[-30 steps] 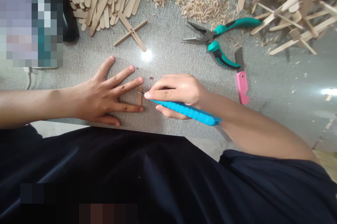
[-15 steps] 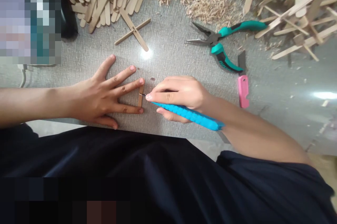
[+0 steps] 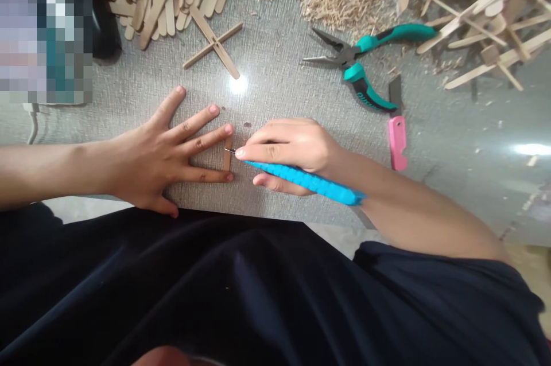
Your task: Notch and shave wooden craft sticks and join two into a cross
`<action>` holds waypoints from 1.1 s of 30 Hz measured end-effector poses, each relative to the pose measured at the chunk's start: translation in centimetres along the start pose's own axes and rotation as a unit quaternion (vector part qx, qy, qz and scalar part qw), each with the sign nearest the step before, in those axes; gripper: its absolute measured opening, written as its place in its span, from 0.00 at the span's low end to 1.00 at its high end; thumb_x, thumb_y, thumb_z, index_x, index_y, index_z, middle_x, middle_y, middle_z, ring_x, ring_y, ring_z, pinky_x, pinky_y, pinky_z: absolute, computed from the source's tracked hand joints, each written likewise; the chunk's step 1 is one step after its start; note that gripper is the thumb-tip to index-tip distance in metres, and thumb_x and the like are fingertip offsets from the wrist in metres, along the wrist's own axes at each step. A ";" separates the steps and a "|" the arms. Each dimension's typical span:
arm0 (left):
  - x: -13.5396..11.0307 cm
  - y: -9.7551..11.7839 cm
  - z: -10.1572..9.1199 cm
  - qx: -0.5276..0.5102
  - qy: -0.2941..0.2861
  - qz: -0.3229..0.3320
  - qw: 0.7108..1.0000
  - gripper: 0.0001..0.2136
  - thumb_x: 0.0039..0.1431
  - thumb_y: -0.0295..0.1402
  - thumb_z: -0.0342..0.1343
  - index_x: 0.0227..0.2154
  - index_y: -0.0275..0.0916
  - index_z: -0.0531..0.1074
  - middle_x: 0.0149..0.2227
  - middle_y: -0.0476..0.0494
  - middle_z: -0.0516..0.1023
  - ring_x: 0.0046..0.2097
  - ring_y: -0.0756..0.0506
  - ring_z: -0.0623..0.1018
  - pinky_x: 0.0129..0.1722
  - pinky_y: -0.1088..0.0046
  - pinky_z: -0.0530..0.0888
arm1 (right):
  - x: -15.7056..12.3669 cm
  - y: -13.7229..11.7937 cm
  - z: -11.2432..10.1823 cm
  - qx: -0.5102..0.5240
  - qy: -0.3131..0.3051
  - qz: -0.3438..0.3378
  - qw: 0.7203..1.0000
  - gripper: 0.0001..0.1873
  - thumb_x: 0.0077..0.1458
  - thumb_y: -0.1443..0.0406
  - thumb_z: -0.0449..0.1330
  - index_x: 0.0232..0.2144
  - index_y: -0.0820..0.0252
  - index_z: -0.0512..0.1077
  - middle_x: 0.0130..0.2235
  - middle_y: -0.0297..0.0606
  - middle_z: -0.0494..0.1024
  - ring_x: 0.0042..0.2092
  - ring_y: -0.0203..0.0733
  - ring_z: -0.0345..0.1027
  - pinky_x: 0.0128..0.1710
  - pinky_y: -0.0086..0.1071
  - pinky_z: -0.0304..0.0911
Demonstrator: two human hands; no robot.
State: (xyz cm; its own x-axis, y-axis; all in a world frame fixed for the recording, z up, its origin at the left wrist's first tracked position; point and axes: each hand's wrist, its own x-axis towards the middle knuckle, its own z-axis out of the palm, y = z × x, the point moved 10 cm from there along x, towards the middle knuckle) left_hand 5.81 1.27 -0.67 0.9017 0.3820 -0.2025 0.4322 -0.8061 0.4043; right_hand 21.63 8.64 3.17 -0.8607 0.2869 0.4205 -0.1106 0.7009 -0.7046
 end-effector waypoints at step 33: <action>0.0 -0.2 1.1 0.007 -0.027 -0.005 1.000 0.61 0.65 0.72 0.58 0.89 0.50 0.35 0.92 0.38 0.30 0.88 0.10 0.33 0.78 0.10 0.30 | -0.1 0.7 0.0 0.041 0.001 0.036 0.999 0.23 0.77 0.57 0.67 0.68 0.51 0.80 0.50 0.40 0.89 0.42 0.40 0.85 0.41 0.32 0.78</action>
State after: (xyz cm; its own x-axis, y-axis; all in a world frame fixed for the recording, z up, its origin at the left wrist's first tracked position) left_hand 5.73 0.97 -1.70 0.8950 0.3655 -0.2556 0.4414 -0.8081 0.3901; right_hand 21.65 9.11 2.65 -0.8669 0.3353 0.3688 -0.0900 0.6224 -0.7775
